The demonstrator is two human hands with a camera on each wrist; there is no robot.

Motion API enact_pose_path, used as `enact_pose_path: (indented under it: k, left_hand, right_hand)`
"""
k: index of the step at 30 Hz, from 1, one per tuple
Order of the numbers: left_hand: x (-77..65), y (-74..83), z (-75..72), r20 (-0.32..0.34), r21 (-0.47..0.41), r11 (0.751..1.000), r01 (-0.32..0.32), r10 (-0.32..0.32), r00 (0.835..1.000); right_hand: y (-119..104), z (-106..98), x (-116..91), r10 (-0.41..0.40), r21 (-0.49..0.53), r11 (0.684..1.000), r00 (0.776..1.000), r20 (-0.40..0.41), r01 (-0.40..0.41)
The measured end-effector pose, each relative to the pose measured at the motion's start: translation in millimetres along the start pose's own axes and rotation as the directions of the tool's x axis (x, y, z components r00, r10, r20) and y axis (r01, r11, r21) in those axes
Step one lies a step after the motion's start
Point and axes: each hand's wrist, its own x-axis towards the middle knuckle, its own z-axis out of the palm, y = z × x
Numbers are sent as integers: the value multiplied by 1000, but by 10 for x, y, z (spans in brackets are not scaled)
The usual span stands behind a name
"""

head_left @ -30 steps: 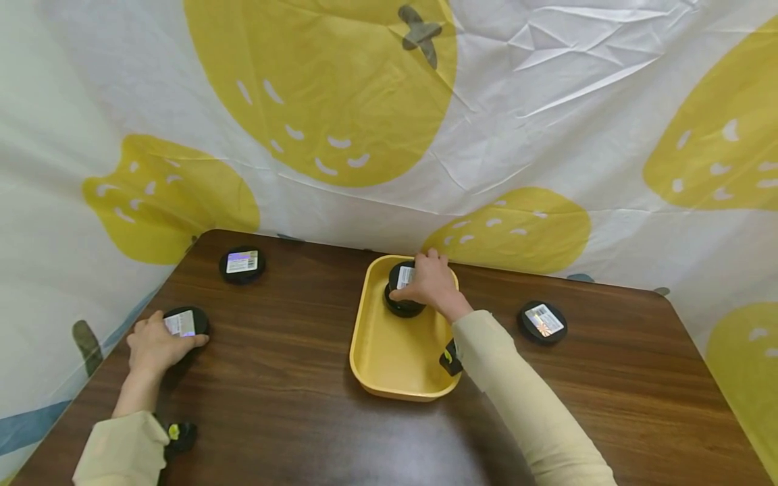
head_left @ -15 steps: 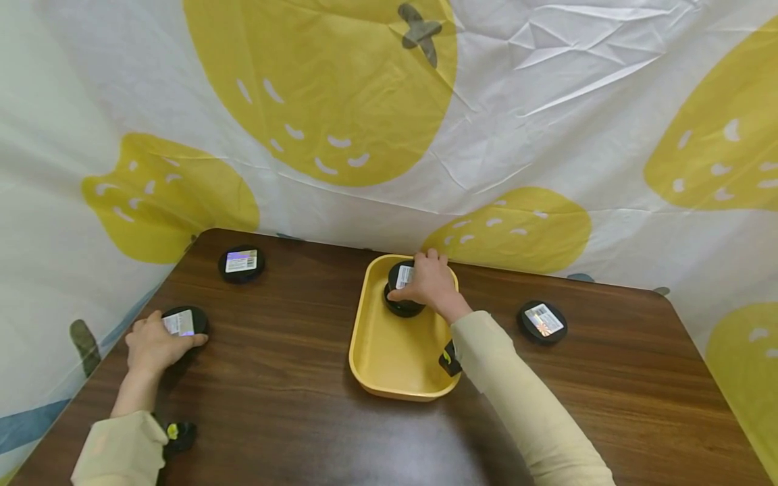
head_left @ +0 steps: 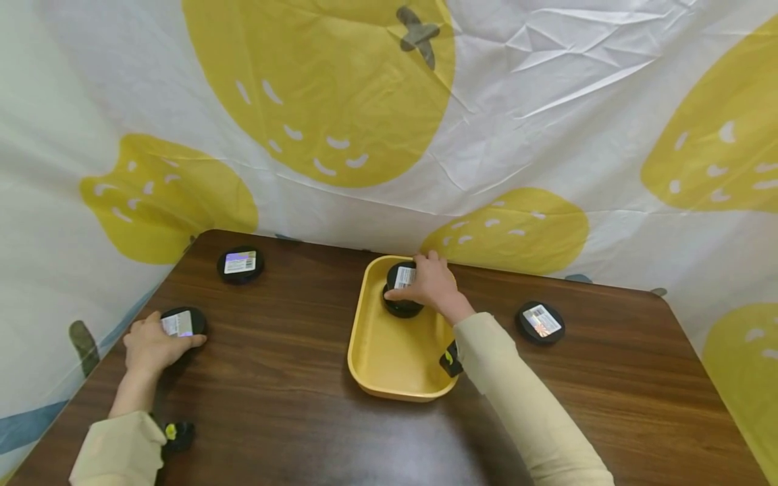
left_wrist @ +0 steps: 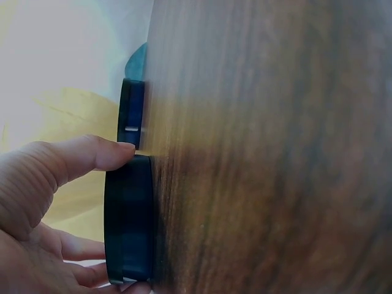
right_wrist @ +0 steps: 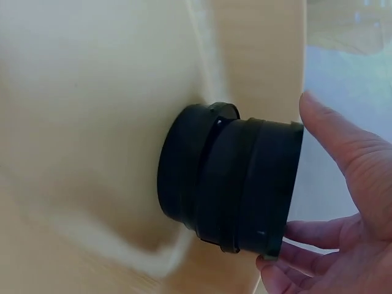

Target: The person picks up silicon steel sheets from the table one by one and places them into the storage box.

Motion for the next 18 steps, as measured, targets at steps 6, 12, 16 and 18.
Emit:
enact_pose_path:
  k: [6,12,16,18]
  left_hand:
    - [11,-9,8,-7,8,1000,-6,6,1000]
    - [28,-7,16,-16,14,1000,-9,10,1000]
    - [39,-1,14,-37,17,1000,-19,20,999]
    - [43,9,13,-43,19,999,-28,29,999]
  right_hand:
    - [84,-76,-50,-26,144,989,999,-27,30]
    - [209,-189,-117,-43,240,969,996,-73,59]
    - [324,-240,-180,-34,259,964,991,-127,66]
    - [387,-250,-214,-20,276,959,986,-165,65]
